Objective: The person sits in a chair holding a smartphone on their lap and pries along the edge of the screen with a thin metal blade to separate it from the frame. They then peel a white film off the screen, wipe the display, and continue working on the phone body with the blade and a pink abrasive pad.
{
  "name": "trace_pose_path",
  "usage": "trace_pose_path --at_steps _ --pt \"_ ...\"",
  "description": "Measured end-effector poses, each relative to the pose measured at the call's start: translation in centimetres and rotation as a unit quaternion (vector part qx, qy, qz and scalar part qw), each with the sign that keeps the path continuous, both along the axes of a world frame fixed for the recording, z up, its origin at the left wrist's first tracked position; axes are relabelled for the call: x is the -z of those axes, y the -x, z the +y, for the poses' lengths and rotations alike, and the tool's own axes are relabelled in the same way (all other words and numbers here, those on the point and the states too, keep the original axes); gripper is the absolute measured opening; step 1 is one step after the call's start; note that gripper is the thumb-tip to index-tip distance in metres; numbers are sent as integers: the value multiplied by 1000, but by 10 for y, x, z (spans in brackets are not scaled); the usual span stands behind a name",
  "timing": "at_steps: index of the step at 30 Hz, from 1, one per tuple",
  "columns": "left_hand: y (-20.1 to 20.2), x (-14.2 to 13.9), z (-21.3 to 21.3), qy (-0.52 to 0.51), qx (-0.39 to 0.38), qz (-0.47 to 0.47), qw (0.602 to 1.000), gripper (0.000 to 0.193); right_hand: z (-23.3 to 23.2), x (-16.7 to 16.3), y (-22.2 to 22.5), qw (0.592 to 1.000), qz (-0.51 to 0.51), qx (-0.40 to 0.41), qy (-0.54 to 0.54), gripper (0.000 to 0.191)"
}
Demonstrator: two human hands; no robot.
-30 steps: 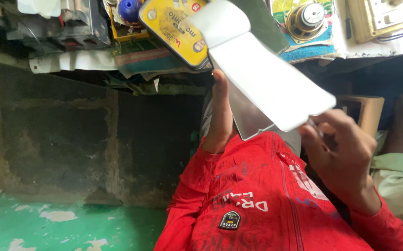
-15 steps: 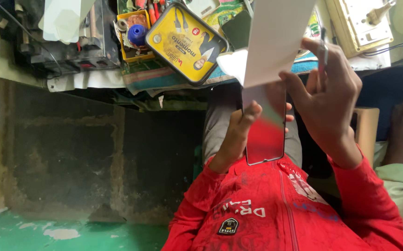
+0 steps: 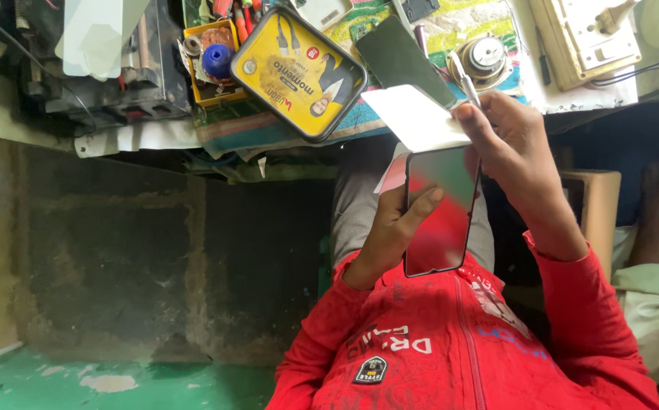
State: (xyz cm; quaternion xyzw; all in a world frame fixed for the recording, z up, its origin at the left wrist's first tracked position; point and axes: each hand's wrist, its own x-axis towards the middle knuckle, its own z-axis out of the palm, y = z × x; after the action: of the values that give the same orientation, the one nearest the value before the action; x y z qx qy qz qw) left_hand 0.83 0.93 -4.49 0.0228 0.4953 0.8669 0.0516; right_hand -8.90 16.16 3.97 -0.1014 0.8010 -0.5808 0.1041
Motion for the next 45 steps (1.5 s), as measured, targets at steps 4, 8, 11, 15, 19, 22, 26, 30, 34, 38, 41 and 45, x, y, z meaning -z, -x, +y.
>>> trace_pose_path --at_steps 4,8,11,15,19,22,26,30,34,38,41,45 --pt "5 2 0 28 -3 12 1000 27 4 1 3 1000 -24 -6 13 42" --pt "12 8 -2 93 -1 33 995 25 9 -2 4 994 -105 -13 40 43" --pt "13 10 -2 79 16 28 996 24 12 -1 3 990 -127 -5 65 42" --pt "15 11 -3 57 23 42 997 26 14 5 5 989 -115 -10 96 46" --pt "20 11 -3 80 17 -2 997 22 18 11 2 991 -74 8 114 49" --pt "23 3 -6 -9 11 -3 1000 23 18 17 -9 990 -22 58 130 47" --pt "31 -19 -20 -137 30 33 990 38 17 21 -30 987 17 129 98 39" --pt "43 -42 -32 -171 54 22 984 42 13 20 -58 983 41 145 104 29" --pt "54 -51 -34 -247 84 10 965 50 8 16 -90 984 85 144 68 27" --pt "62 -44 -36 -303 111 24 946 63 12 1 -121 941 273 51 -194 23" --pt "67 -33 -39 -306 115 24 945 75 16 -9 -136 959 212 43 -185 22" --pt "72 -21 -42 -313 118 17 942 89 17 -10 -140 995 -42 1 -87 36"
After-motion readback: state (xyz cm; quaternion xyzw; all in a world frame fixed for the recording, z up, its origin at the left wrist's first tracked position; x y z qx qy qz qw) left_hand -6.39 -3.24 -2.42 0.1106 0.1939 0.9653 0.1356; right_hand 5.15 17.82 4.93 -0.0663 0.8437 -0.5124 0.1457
